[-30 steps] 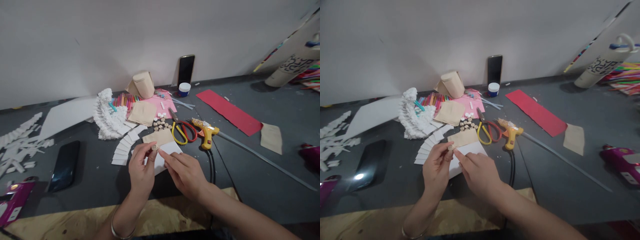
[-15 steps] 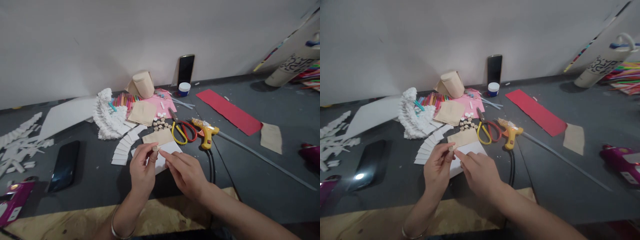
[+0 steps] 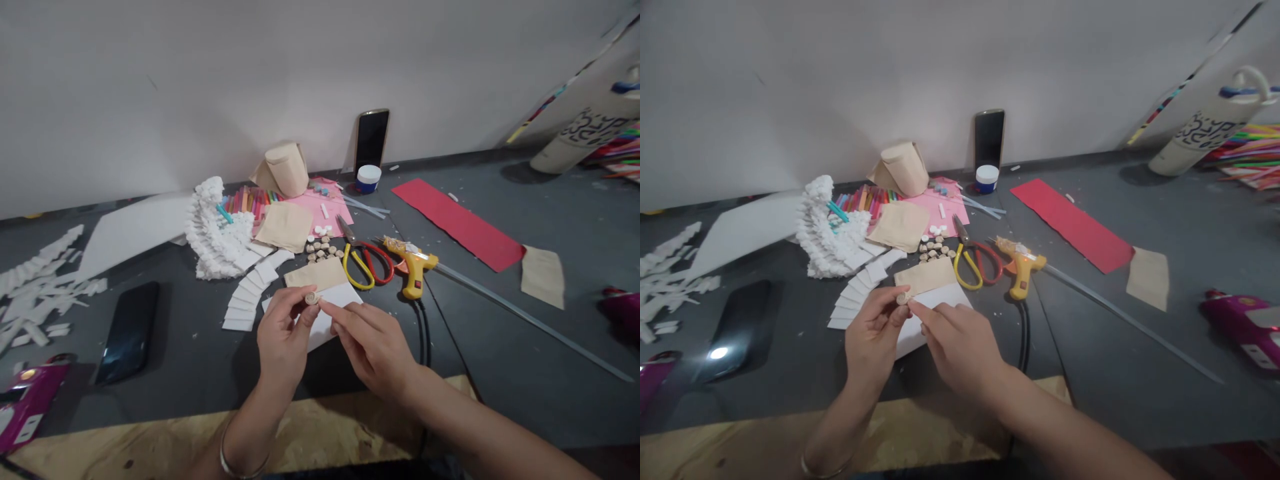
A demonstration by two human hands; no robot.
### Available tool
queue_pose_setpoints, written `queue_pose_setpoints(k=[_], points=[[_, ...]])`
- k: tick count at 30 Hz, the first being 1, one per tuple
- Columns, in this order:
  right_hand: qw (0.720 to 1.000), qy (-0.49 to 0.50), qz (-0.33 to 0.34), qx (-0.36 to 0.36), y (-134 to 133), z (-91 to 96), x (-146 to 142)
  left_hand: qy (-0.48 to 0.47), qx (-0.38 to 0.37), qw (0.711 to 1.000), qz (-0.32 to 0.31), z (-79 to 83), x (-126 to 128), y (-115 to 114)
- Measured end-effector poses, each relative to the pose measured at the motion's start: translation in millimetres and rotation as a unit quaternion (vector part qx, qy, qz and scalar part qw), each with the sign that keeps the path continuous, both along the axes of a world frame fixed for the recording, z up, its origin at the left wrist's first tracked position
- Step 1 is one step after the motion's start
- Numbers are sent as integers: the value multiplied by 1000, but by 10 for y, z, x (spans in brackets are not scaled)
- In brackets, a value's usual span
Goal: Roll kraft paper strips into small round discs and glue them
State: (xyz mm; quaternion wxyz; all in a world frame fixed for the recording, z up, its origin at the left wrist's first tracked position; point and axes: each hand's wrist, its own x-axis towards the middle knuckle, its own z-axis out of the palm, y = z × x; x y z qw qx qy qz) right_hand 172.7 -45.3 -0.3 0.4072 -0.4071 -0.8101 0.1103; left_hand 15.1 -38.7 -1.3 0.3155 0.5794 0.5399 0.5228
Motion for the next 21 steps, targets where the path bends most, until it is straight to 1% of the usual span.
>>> queue_pose_setpoints(k=[5, 12, 18, 21], points=[[1000, -9, 13, 0, 6, -15, -14, -11, -25, 1000, 12, 16, 16, 14], [1000, -15, 22, 16, 8, -25, -17, -8, -16, 1000, 21, 50, 36, 10], [1000, -5, 19, 5, 7, -27, -21, -13, -19, 1000, 17, 60, 45, 1], [1000, 4, 18, -14, 3, -24, -19, -22, -25, 999, 11, 65, 50, -1]])
